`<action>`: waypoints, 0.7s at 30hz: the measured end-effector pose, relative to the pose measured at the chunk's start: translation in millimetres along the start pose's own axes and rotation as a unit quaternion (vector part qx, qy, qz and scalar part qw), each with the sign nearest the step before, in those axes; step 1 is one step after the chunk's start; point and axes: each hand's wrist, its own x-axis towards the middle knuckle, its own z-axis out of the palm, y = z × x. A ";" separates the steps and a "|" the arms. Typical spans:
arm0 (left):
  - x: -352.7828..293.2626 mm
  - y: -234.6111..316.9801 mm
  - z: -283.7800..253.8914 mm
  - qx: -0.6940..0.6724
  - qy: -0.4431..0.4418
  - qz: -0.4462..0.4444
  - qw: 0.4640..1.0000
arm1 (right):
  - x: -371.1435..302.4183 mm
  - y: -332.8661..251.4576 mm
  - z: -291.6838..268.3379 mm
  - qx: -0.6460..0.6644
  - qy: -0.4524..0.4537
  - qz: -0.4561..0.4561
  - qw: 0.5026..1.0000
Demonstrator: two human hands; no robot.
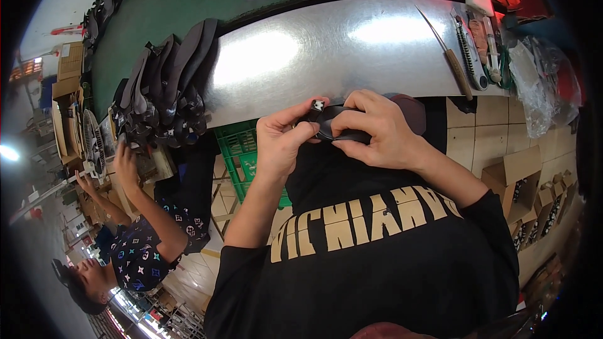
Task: Assembling sandal components by attaching straps to soles and trimming materials.
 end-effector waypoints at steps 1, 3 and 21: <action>0.1 2.9 -0.7 -0.015 -0.007 -0.026 1.000 | -0.8 0.2 1.0 0.000 0.000 0.000 1.000; 0.7 3.7 -5.5 -0.023 -0.019 -0.050 0.998 | -2.3 -0.5 3.2 -0.019 0.039 -0.058 0.997; 0.4 5.9 -3.1 -0.012 -0.070 -0.095 0.993 | -5.1 -6.1 -2.7 -0.066 0.087 -0.036 0.993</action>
